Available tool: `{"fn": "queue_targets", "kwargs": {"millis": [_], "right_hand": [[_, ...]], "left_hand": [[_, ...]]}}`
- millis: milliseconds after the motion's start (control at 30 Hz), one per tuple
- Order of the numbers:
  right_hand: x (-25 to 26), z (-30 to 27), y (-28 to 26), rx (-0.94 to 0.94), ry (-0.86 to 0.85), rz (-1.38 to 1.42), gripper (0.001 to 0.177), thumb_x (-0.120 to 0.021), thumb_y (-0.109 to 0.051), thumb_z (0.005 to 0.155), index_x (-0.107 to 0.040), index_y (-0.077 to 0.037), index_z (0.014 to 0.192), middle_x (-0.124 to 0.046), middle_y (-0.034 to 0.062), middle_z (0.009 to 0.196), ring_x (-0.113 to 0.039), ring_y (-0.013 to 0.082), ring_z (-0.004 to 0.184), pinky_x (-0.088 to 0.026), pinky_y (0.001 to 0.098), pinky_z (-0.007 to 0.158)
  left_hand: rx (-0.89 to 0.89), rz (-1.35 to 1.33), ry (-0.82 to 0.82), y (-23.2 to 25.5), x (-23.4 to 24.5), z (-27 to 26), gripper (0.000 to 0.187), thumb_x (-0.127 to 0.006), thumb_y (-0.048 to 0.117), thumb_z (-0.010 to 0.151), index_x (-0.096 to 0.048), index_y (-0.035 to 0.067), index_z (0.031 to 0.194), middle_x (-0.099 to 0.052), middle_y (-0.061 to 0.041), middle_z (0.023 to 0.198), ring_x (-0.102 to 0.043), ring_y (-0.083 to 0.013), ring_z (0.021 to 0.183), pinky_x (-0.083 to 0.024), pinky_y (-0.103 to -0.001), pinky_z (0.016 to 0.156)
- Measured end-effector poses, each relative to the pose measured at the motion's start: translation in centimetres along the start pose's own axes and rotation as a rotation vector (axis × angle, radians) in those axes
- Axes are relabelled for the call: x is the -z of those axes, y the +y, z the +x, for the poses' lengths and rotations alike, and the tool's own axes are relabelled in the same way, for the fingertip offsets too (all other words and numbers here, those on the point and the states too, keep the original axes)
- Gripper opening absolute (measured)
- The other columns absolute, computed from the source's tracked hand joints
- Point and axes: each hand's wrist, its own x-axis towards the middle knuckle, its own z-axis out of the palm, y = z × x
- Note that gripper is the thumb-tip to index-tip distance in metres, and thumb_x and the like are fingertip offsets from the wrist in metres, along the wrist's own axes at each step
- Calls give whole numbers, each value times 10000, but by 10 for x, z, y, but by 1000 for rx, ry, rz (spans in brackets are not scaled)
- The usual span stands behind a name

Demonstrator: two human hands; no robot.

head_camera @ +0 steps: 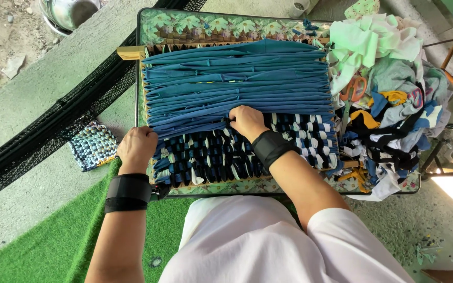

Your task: The person weaves blue fabric strips into a metal frame to create a rug.

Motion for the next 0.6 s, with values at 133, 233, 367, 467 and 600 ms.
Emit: {"fn": "queue_targets", "kwargs": {"millis": [133, 233, 367, 467, 600], "right_hand": [[-9, 2, 0, -55, 88, -98, 185, -792, -211, 805, -785, -129, 971, -762, 76, 974, -713, 295, 940, -561, 436, 777], [8, 7, -7, -84, 43, -90, 185, -776, -216, 816, -781, -129, 979, -767, 78, 941, -715, 296, 916, -559, 442, 751], [23, 0, -23, -298, -329, 43, 291, -783, -268, 824, -718, -137, 1076, -763, 112, 848, -758, 280, 824, -563, 426, 743], [-6, 3, -11, -203, -103, -100, 262, -812, -255, 781, -745, -112, 990, -752, 96, 861, -733, 286, 852, -555, 435, 728], [-18, 6, 2, -72, 50, -177, 180, -801, -198, 786, -750, -101, 929, -729, 77, 865, -708, 299, 882, -549, 449, 727]], "left_hand": [[-53, 19, -5, 1, -2, 5, 322, -552, 309, 897, -804, 207, 1068, -715, -104, 1155, -685, -370, 1020, -531, -489, 892], [-80, 8, -1, 2, -1, 6, 311, -552, 290, 891, -810, 199, 1038, -722, -112, 1125, -688, -379, 988, -534, -495, 872], [-76, 0, -45, 0, -1, 2, 303, -567, 302, 880, -812, 198, 1025, -743, -135, 1073, -693, -395, 963, -541, -485, 867], [-82, 4, -64, 2, 1, 4, 306, -581, 327, 869, -813, 207, 1028, -754, -135, 1070, -697, -383, 984, -542, -473, 882], [-54, 85, -138, -5, 1, 7, 353, -576, 380, 868, -795, 261, 1117, -749, -121, 1118, -694, -370, 1040, -537, -460, 915]]}}
